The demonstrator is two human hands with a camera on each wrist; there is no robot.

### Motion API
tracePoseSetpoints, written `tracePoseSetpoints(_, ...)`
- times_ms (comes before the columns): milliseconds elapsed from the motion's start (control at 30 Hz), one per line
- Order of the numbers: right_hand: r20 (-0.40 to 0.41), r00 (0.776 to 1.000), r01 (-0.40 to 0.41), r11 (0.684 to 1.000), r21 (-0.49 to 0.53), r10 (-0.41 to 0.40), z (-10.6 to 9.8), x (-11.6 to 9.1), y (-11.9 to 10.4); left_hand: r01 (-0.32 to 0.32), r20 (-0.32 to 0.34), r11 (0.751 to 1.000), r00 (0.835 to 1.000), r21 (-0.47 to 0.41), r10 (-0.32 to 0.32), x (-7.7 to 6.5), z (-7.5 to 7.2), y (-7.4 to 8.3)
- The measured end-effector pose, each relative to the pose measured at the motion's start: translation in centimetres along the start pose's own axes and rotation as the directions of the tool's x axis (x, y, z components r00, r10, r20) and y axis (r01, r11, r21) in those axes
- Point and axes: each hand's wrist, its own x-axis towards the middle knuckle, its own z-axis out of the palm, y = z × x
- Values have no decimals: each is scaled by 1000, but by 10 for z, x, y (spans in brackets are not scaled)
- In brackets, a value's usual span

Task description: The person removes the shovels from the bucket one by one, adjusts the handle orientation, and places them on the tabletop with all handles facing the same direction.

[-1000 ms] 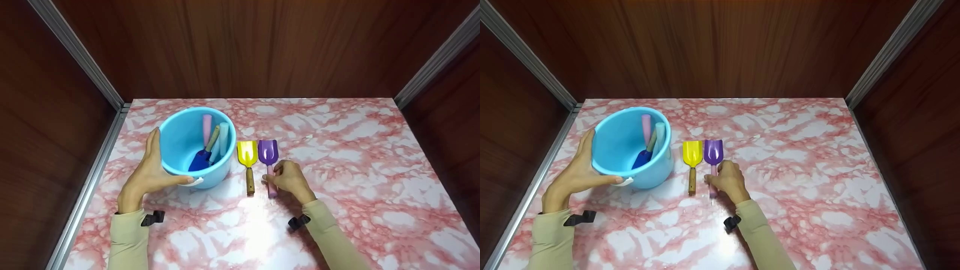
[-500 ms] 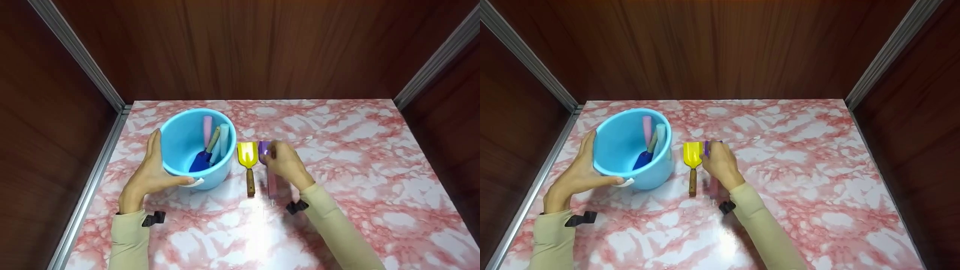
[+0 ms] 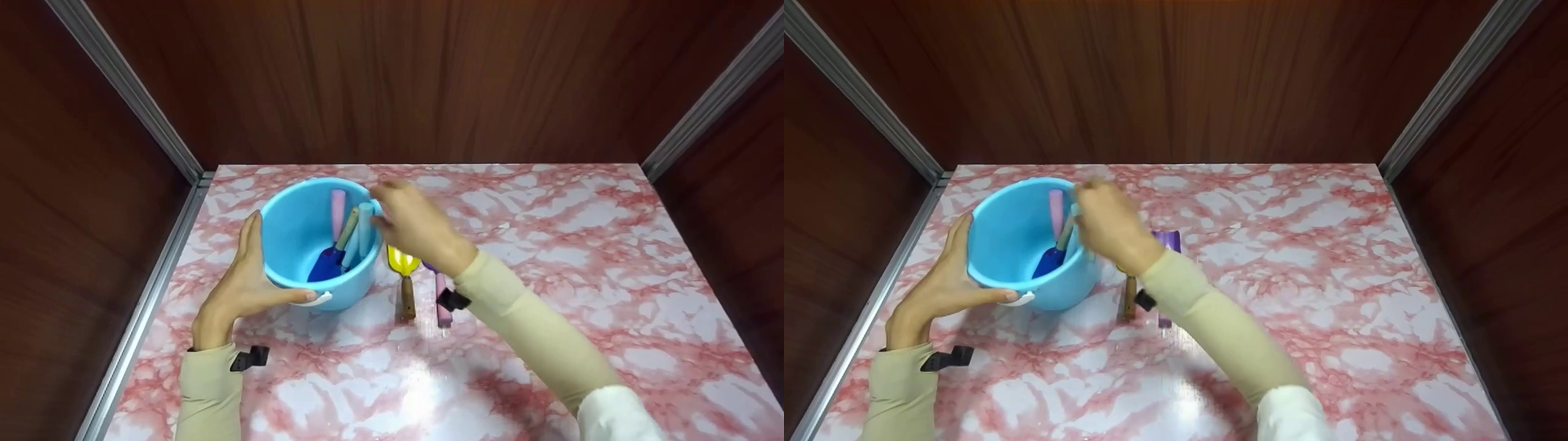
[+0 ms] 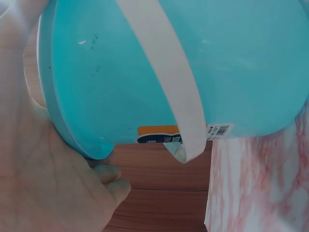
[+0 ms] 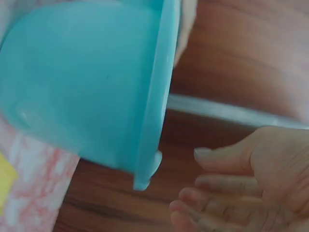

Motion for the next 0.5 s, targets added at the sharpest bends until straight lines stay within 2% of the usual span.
tracePoseSetpoints(33,26,999,46,997,-63,-44,2,4,-7,2,0,1000,1000,3,-2,-1,0,0)
tracePoseSetpoints(100,89,988,140,969,-202,-125,7,12,-19,0,3,1000,1000,7,0,-1,0,0)
tracePoseSetpoints(200,200,962,253,885,-391,-186,16,24,-31,-13,-3,1000,1000,2,13,-2,0,-1)
tracePoseSetpoints(333,304,934,332,768,-548,-187,31,38,-40,-26,-6,1000,1000,-16,26,-2,0,-2)
tracePoseSetpoints(433,350,922,358,704,-613,-165,43,48,-42,-21,-4,1000,1000,-18,21,-2,0,-2)
tracePoseSetpoints(500,379,914,370,675,-639,-144,50,54,-42,-20,-4,1000,1000,-12,20,-1,0,-2)
